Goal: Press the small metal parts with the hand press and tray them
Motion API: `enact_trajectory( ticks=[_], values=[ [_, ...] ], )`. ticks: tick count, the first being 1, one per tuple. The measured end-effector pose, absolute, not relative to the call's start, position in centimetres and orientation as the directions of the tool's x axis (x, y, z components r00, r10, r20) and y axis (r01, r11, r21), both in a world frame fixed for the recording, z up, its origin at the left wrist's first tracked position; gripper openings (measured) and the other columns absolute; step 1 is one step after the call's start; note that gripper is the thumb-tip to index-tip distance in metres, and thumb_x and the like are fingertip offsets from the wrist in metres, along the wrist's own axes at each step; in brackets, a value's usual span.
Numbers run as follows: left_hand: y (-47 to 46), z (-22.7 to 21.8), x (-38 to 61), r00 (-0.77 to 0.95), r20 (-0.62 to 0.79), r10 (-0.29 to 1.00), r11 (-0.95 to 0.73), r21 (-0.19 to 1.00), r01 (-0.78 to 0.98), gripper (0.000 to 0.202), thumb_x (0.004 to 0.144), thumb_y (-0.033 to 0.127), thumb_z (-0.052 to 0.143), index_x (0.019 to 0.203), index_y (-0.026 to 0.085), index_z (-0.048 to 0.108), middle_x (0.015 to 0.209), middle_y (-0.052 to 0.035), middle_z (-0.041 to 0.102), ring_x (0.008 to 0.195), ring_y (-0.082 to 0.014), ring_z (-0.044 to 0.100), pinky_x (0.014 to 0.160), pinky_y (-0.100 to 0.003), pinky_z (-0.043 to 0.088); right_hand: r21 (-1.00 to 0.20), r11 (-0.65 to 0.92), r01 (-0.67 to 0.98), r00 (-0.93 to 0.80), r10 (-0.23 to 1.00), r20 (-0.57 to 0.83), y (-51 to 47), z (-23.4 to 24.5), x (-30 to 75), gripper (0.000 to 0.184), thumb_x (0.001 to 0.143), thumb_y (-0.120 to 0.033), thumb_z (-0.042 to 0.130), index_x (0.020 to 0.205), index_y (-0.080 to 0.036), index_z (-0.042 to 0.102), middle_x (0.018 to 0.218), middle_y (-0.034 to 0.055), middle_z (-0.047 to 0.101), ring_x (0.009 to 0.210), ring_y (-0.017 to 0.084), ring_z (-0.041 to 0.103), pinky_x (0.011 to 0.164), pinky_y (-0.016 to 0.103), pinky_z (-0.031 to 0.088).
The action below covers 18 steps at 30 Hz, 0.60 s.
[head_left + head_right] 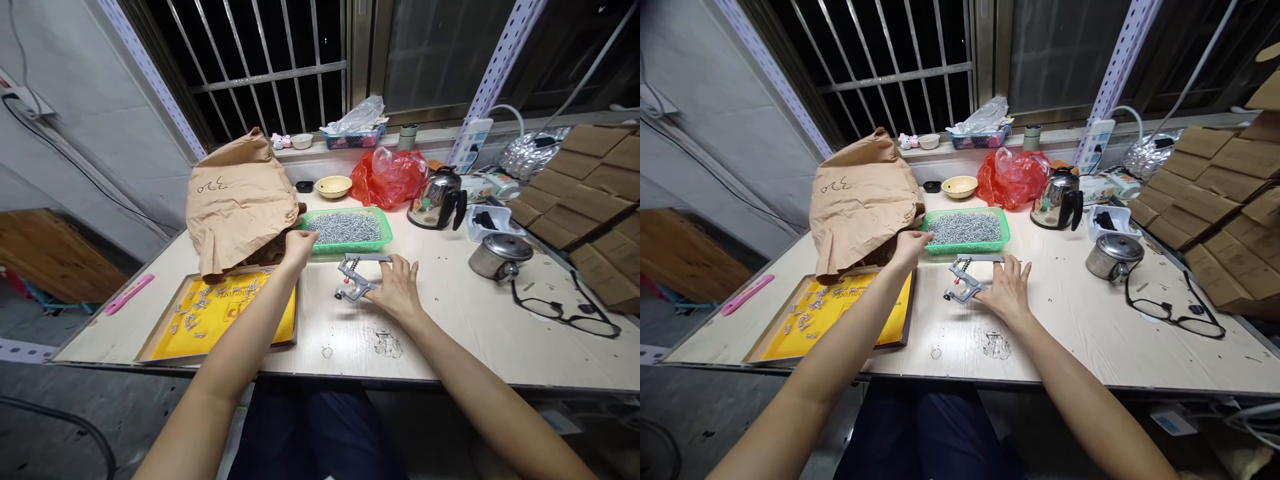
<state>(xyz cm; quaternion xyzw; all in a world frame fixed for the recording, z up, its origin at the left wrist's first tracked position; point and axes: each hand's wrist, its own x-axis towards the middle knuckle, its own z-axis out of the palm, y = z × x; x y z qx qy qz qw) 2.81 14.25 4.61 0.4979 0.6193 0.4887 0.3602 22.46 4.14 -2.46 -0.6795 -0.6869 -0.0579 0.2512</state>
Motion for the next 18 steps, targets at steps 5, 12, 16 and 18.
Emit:
enact_trajectory(
  ticks=[5, 12, 16, 18],
  values=[
    [14.3, 6.0, -0.4, -0.157, 0.008, 0.988, 0.071, 0.868, 0.491, 0.022, 0.06, 0.033, 0.063, 0.053, 0.013, 0.058, 0.044, 0.0008, 0.045, 0.046, -0.01, 0.038, 0.046, -0.023, 0.025, -0.268, 0.09, 0.959, 0.028, 0.913, 0.407, 4.0, -2.4, 22.6, 0.087, 0.063, -0.079, 0.035, 0.108, -0.008, 0.056, 0.119, 0.0211, 0.045, 0.115, 0.035, 0.036, 0.099, 0.063, 0.015],
    [5.0, 5.7, -9.4, 0.216, -0.336, 0.917, -0.021, 0.5, 0.866, 0.011, 0.056, 0.024, 0.057, 0.051, 0.015, 0.062, 0.047, 0.0001, 0.051, 0.045, -0.0104, 0.04, 0.046, -0.023, 0.023, -0.265, 0.15, 0.952, -0.034, 0.917, 0.398, 3.8, -3.0, 22.5, 0.083, 0.063, -0.077, 0.036, 0.105, -0.009, 0.058, 0.117, 0.0213, 0.045, 0.114, 0.037, 0.036, 0.096, 0.066, 0.015],
    [2.2, 4.5, -11.5, 0.311, -0.448, 0.839, -0.064, 0.485, 0.872, 0.007, 0.05, 0.019, 0.058, 0.053, 0.018, 0.065, 0.052, 0.0001, 0.057, 0.049, -0.0121, 0.045, 0.047, -0.022, 0.025, -0.248, 0.179, 0.952, -0.066, 0.912, 0.405, 3.7, -3.3, 22.2, 0.08, 0.063, -0.076, 0.038, 0.102, -0.008, 0.058, 0.115, 0.0212, 0.045, 0.113, 0.037, 0.036, 0.095, 0.067, 0.015],
    [1.7, 3.9, -11.6, 0.307, -0.484, 0.819, -0.038, 0.489, 0.872, 0.005, 0.047, 0.017, 0.058, 0.048, 0.019, 0.063, 0.048, 0.0008, 0.056, 0.048, -0.012, 0.044, 0.047, -0.022, 0.025, -0.239, 0.184, 0.953, -0.074, 0.911, 0.406, 3.7, -3.4, 22.1, 0.079, 0.063, -0.076, 0.04, 0.101, -0.008, 0.058, 0.115, 0.0209, 0.046, 0.112, 0.037, 0.036, 0.094, 0.067, 0.016]
  ],
)
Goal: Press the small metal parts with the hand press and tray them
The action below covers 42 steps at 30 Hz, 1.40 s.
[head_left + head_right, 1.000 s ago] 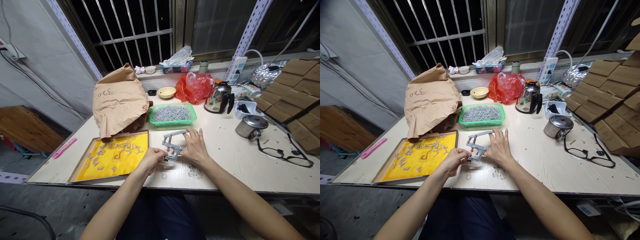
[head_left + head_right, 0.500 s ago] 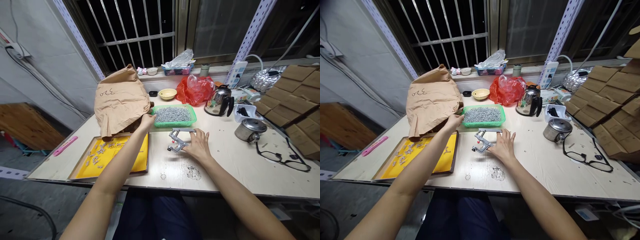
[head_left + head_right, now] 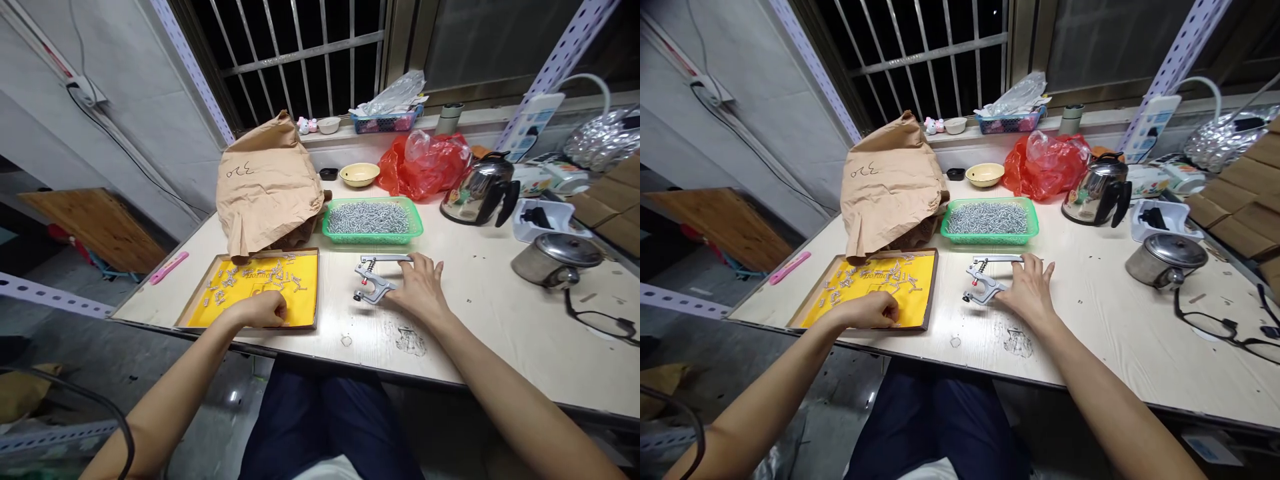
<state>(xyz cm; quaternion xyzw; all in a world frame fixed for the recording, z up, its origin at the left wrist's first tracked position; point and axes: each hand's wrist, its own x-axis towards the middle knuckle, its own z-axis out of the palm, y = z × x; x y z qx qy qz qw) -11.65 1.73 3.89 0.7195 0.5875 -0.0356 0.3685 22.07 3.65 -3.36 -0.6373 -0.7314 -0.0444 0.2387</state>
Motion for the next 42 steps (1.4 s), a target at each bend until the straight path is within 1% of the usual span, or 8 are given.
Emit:
enact_trajectory(
  ticks=[4, 7, 13, 16, 20, 24, 32, 42],
  values=[
    [2.0, 3.1, -11.2, 0.246, -0.466, 0.85, -0.003, 0.463, 0.886, 0.007, 0.044, 0.014, 0.056, 0.039, 0.018, 0.057, 0.042, 0.0013, 0.051, 0.045, -0.0109, 0.041, 0.045, -0.022, 0.023, -0.228, 0.179, 0.957, -0.075, 0.913, 0.402, 3.6, -3.3, 22.0, 0.078, 0.063, -0.075, 0.041, 0.1, -0.008, 0.059, 0.115, 0.0212, 0.046, 0.112, 0.037, 0.037, 0.093, 0.068, 0.016],
    [2.3, 2.8, -10.5, 0.166, -0.334, 0.928, 0.056, 0.565, 0.824, 0.005, 0.049, 0.017, 0.057, 0.044, 0.016, 0.057, 0.048, 0.0002, 0.053, 0.049, -0.0111, 0.045, 0.047, -0.022, 0.027, -0.232, 0.187, 0.955, -0.082, 0.913, 0.4, 3.5, -3.1, 21.9, 0.078, 0.064, -0.075, 0.04, 0.101, -0.008, 0.058, 0.116, 0.0213, 0.045, 0.113, 0.037, 0.036, 0.093, 0.068, 0.016],
    [1.6, 3.2, -5.7, 0.003, -0.267, 0.964, 0.26, 0.94, 0.22, 0.027, 0.057, 0.023, 0.067, 0.081, 0.013, 0.059, 0.054, 0.0029, 0.052, 0.05, -0.0084, 0.048, 0.05, -0.02, 0.035, -0.231, 0.202, 0.952, -0.095, 0.91, 0.405, 3.5, -3.0, 21.8, 0.078, 0.064, -0.074, 0.041, 0.105, -0.008, 0.057, 0.119, 0.0207, 0.044, 0.115, 0.037, 0.036, 0.096, 0.067, 0.015],
    [0.9, 3.2, -2.6, 0.128, -0.377, 0.917, 0.383, 0.923, -0.028, 0.041, 0.06, 0.019, 0.068, 0.098, 0.013, 0.056, 0.06, 0.0009, 0.057, 0.05, -0.007, 0.05, 0.05, -0.019, 0.037, -0.225, 0.214, 0.951, -0.104, 0.902, 0.419, 3.6, -3.0, 21.9, 0.077, 0.064, -0.072, 0.044, 0.106, -0.009, 0.056, 0.119, 0.0205, 0.044, 0.114, 0.037, 0.036, 0.096, 0.067, 0.016],
    [0.7, 1.8, 0.3, 0.206, -0.455, 0.866, 0.49, 0.855, -0.17, 0.028, 0.058, 0.017, 0.072, 0.082, 0.011, 0.059, 0.064, -0.0031, 0.06, 0.054, -0.0078, 0.055, 0.05, -0.018, 0.037, -0.211, 0.231, 0.95, -0.116, 0.887, 0.448, 3.5, -2.6, 21.9, 0.073, 0.065, -0.069, 0.045, 0.106, -0.01, 0.055, 0.121, 0.0199, 0.043, 0.117, 0.037, 0.034, 0.097, 0.067, 0.013],
    [1.3, 0.2, 1.6, 0.091, -0.373, 0.923, 0.383, 0.913, -0.142, 0.025, 0.052, 0.019, 0.077, 0.068, 0.009, 0.061, 0.063, -0.0028, 0.06, 0.052, -0.0064, 0.052, 0.047, -0.018, 0.035, -0.178, 0.259, 0.949, -0.144, 0.861, 0.489, 3.3, -2.2, 21.9, 0.068, 0.067, -0.065, 0.045, 0.107, -0.011, 0.054, 0.123, 0.0194, 0.043, 0.12, 0.036, 0.032, 0.098, 0.067, 0.009],
    [1.9, 0.1, 1.9, 0.111, -0.299, 0.948, 0.303, 0.953, -0.018, 0.074, 0.053, 0.018, 0.079, 0.118, 0.008, 0.043, 0.061, 0.0015, 0.06, 0.054, -0.0094, 0.055, 0.055, -0.02, 0.039, -0.151, 0.269, 0.951, -0.164, 0.855, 0.492, 2.9, -1.5, 21.6, 0.063, 0.07, -0.063, 0.043, 0.103, -0.01, 0.054, 0.124, 0.0201, 0.043, 0.123, 0.035, 0.03, 0.099, 0.067, 0.003],
    [2.8, 0.8, 1.7, 0.245, -0.321, 0.915, 0.266, 0.936, 0.231, 0.089, 0.051, 0.007, 0.073, 0.13, 0.009, 0.033, 0.058, 0.0036, 0.057, 0.052, -0.0095, 0.053, 0.052, -0.02, 0.038, -0.102, 0.271, 0.957, -0.192, 0.86, 0.473, 2.2, -1.2, 20.6, 0.062, 0.073, -0.06, 0.041, 0.109, -0.01, 0.049, 0.138, 0.0191, 0.029, 0.132, 0.035, 0.013, 0.1, 0.066, -0.007]
  ],
)
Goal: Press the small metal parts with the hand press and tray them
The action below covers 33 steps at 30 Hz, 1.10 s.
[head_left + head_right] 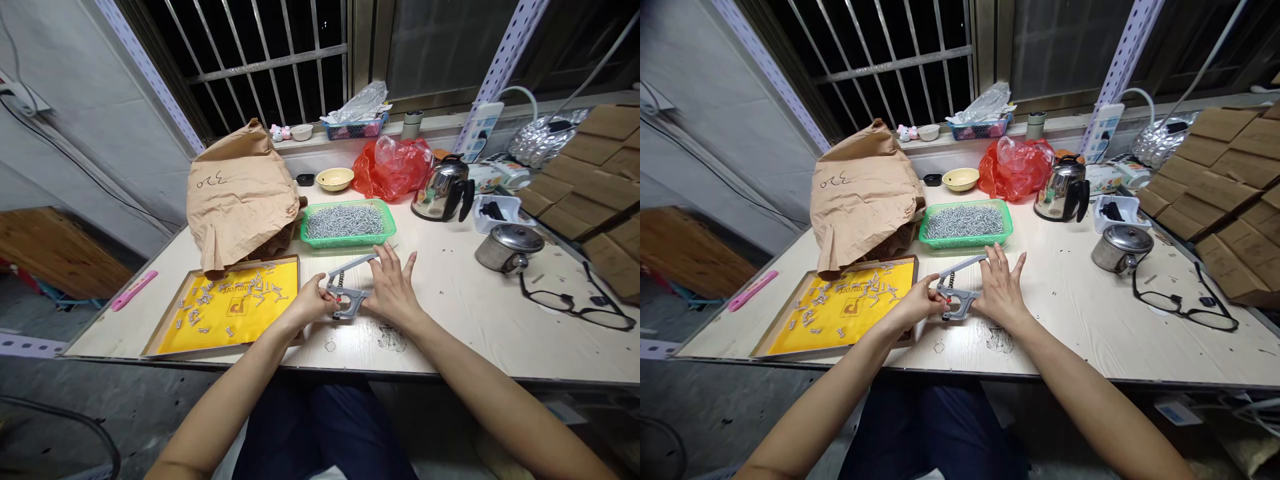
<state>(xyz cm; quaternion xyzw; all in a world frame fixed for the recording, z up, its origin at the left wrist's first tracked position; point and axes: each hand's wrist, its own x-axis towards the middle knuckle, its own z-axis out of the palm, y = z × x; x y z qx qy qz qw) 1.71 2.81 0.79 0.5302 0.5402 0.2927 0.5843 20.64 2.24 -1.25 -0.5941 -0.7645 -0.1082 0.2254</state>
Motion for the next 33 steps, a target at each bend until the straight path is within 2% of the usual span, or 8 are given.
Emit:
enact_trajectory(
  ticks=[5, 10, 13, 20, 26, 33],
  values=[
    [3.0, 0.7, 1.4, 0.333, -0.317, 0.888, 0.23, 0.934, 0.274, 0.07, 0.052, 0.011, 0.074, 0.116, 0.011, 0.047, 0.06, 0.0023, 0.056, 0.052, -0.0089, 0.051, 0.05, -0.02, 0.038, -0.088, 0.277, 0.957, -0.206, 0.861, 0.465, 2.0, -1.1, 20.4, 0.064, 0.071, -0.06, 0.042, 0.111, -0.01, 0.047, 0.141, 0.0187, 0.023, 0.133, 0.034, 0.009, 0.1, 0.065, -0.007],
    [3.0, 0.7, 1.0, 0.407, -0.338, 0.849, 0.252, 0.935, 0.249, 0.064, 0.051, 0.014, 0.076, 0.109, 0.011, 0.05, 0.068, -0.0008, 0.06, 0.056, -0.0101, 0.055, 0.054, -0.021, 0.042, -0.109, 0.283, 0.953, -0.207, 0.869, 0.451, 2.0, -1.4, 20.2, 0.066, 0.069, -0.06, 0.045, 0.111, -0.009, 0.046, 0.142, 0.0199, 0.021, 0.133, 0.035, 0.01, 0.099, 0.066, -0.005],
    [2.9, 0.8, 0.9, 0.418, -0.376, 0.827, 0.323, 0.926, 0.194, 0.068, 0.052, 0.013, 0.076, 0.113, 0.011, 0.046, 0.067, -0.0008, 0.061, 0.058, -0.0118, 0.059, 0.059, -0.024, 0.045, -0.123, 0.293, 0.948, -0.21, 0.867, 0.451, 2.1, -1.5, 20.3, 0.066, 0.067, -0.059, 0.046, 0.111, -0.01, 0.046, 0.141, 0.02, 0.023, 0.132, 0.036, 0.011, 0.099, 0.067, -0.004],
    [2.2, 2.0, 0.7, 0.414, -0.428, 0.803, 0.431, 0.898, 0.091, 0.066, 0.053, 0.01, 0.076, 0.11, 0.01, 0.044, 0.067, -0.004, 0.066, 0.063, -0.0138, 0.063, 0.064, -0.023, 0.044, -0.171, 0.334, 0.927, -0.217, 0.849, 0.482, 2.2, -1.4, 20.6, 0.053, 0.067, -0.054, 0.05, 0.101, -0.013, 0.052, 0.123, 0.0181, 0.045, 0.125, 0.033, 0.029, 0.103, 0.063, 0.002],
    [2.0, 2.2, 0.3, 0.42, -0.415, 0.807, 0.448, 0.894, 0.022, 0.068, 0.051, 0.009, 0.078, 0.11, 0.008, 0.045, 0.065, -0.0033, 0.065, 0.06, -0.0125, 0.061, 0.063, -0.022, 0.041, -0.176, 0.367, 0.913, -0.223, 0.813, 0.537, 2.3, -1.6, 20.4, 0.063, 0.064, -0.057, 0.052, 0.106, -0.01, 0.05, 0.126, 0.0206, 0.042, 0.126, 0.036, 0.027, 0.101, 0.065, 0.005],
    [1.7, 2.1, 0.5, 0.36, -0.407, 0.84, 0.439, 0.899, -0.008, 0.077, 0.051, 0.009, 0.078, 0.118, 0.007, 0.04, 0.063, -0.0019, 0.065, 0.058, -0.0117, 0.06, 0.064, -0.022, 0.04, -0.157, 0.353, 0.922, -0.217, 0.811, 0.544, 2.4, -1.7, 20.5, 0.065, 0.065, -0.061, 0.05, 0.106, -0.01, 0.051, 0.126, 0.0202, 0.042, 0.126, 0.036, 0.027, 0.102, 0.063, 0.006]
  ],
)
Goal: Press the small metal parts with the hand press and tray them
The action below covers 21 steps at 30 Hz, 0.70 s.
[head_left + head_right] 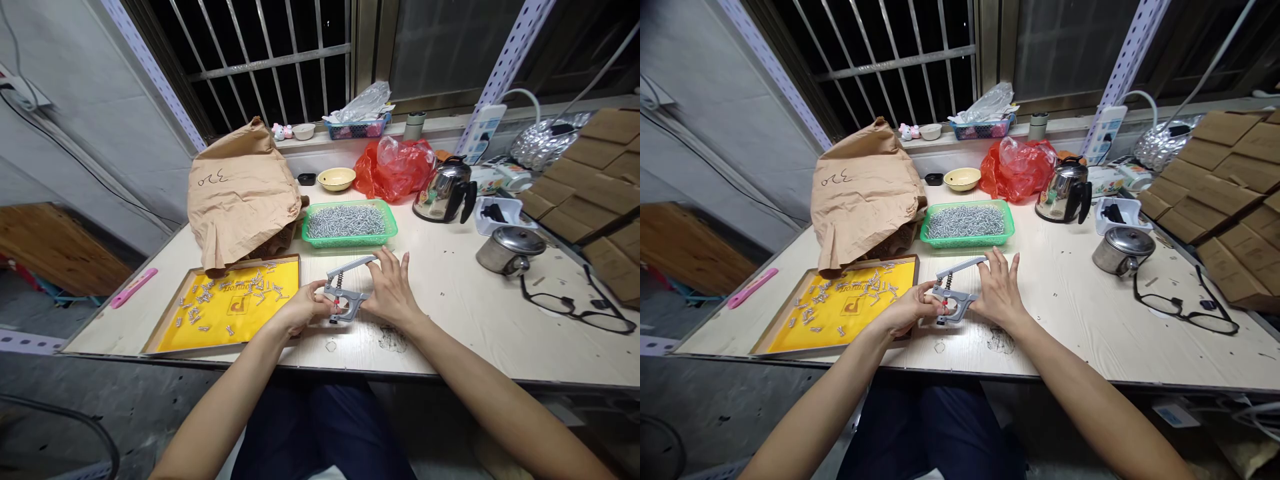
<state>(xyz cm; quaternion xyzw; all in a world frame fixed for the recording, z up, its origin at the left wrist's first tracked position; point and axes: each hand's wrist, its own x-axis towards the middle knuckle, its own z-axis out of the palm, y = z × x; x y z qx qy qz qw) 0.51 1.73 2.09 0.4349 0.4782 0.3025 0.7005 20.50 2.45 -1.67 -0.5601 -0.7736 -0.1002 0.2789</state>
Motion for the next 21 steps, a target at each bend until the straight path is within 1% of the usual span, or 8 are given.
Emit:
enact_trajectory(
  ticks=[2, 4, 6, 7, 9, 11, 16, 21],
  values=[
    [1.6, 2.2, 0.4, 0.382, -0.414, 0.826, 0.448, 0.894, 0.001, 0.076, 0.051, 0.01, 0.078, 0.117, 0.007, 0.041, 0.063, -0.002, 0.065, 0.061, -0.012, 0.06, 0.065, -0.022, 0.04, -0.141, 0.358, 0.923, -0.225, 0.8, 0.556, 2.5, -1.5, 20.6, 0.063, 0.065, -0.061, 0.05, 0.103, -0.011, 0.052, 0.124, 0.0193, 0.044, 0.123, 0.035, 0.03, 0.102, 0.062, 0.009],
    [1.5, 2.3, 0.3, 0.408, -0.418, 0.812, 0.452, 0.892, 0.014, 0.076, 0.051, 0.012, 0.079, 0.117, 0.009, 0.042, 0.065, -0.0016, 0.064, 0.062, -0.0118, 0.06, 0.063, -0.022, 0.039, -0.128, 0.356, 0.926, -0.233, 0.802, 0.55, 2.5, -1.3, 20.6, 0.056, 0.064, -0.06, 0.052, 0.094, -0.012, 0.054, 0.115, 0.0178, 0.05, 0.114, 0.033, 0.039, 0.099, 0.056, 0.02],
    [1.5, 2.3, 0.1, 0.369, -0.428, 0.825, 0.455, 0.89, 0.015, 0.076, 0.054, 0.019, 0.079, 0.12, 0.013, 0.042, 0.071, -0.0012, 0.064, 0.063, -0.0107, 0.059, 0.06, -0.021, 0.038, -0.132, 0.342, 0.931, -0.235, 0.834, 0.499, 2.4, -1.1, 20.7, 0.044, 0.066, -0.056, 0.053, 0.082, -0.015, 0.055, 0.096, 0.0136, 0.057, 0.096, 0.027, 0.05, 0.085, 0.043, 0.036],
    [1.5, 2.3, 0.0, 0.325, -0.435, 0.84, 0.458, 0.889, 0.005, 0.074, 0.056, 0.023, 0.078, 0.121, 0.015, 0.042, 0.074, -0.0014, 0.064, 0.063, -0.0098, 0.058, 0.059, -0.021, 0.037, -0.142, 0.329, 0.934, -0.233, 0.858, 0.457, 2.3, -1.0, 20.7, 0.039, 0.067, -0.053, 0.053, 0.079, -0.016, 0.053, 0.085, 0.0104, 0.059, 0.084, 0.023, 0.052, 0.074, 0.035, 0.038],
    [1.5, 2.4, -0.2, 0.225, -0.444, 0.867, 0.46, 0.887, -0.024, 0.066, 0.061, 0.031, 0.076, 0.117, 0.016, 0.045, 0.08, -0.0028, 0.063, 0.062, -0.0082, 0.056, 0.057, -0.021, 0.037, -0.156, 0.312, 0.937, -0.238, 0.899, 0.369, 2.0, -1.0, 20.7, 0.033, 0.069, -0.049, 0.053, 0.08, -0.017, 0.052, 0.068, 0.0046, 0.058, 0.064, 0.017, 0.051, 0.056, 0.027, 0.032],
    [1.5, 2.5, -0.4, 0.178, -0.442, 0.879, 0.456, 0.889, -0.045, 0.05, 0.064, 0.038, 0.072, 0.104, 0.014, 0.053, 0.079, -0.0043, 0.063, 0.059, -0.007, 0.053, 0.054, -0.02, 0.036, -0.142, 0.327, 0.935, -0.268, 0.907, 0.324, 1.8, -1.2, 20.6, 0.031, 0.072, -0.046, 0.052, 0.083, -0.017, 0.051, 0.062, 0.0019, 0.058, 0.054, 0.014, 0.048, 0.05, 0.025, 0.023],
    [0.7, 2.9, -0.5, 0.285, -0.478, 0.831, 0.492, 0.87, 0.024, 0.035, 0.063, 0.044, 0.07, 0.064, 0.01, 0.061, 0.055, -0.001, 0.055, 0.047, -0.0051, 0.044, 0.047, -0.019, 0.029, -0.064, 0.381, 0.922, -0.338, 0.876, 0.343, 1.6, -1.6, 20.3, 0.021, 0.077, -0.037, 0.047, 0.072, -0.017, 0.053, 0.06, 0.0028, 0.06, 0.053, 0.013, 0.049, 0.05, 0.026, 0.018],
    [0.3, 2.6, 0.1, 0.315, -0.482, 0.818, 0.488, 0.87, 0.065, 0.028, 0.056, 0.036, 0.075, 0.06, 0.01, 0.065, 0.05, 0.0013, 0.051, 0.045, -0.0043, 0.038, 0.045, -0.02, 0.024, -0.035, 0.313, 0.949, -0.264, 0.852, 0.453, 2.0, -1.5, 20.5, 0.019, 0.071, -0.035, 0.051, 0.068, -0.017, 0.056, 0.073, 0.0067, 0.06, 0.074, 0.019, 0.052, 0.059, 0.028, 0.03]
  ],
)
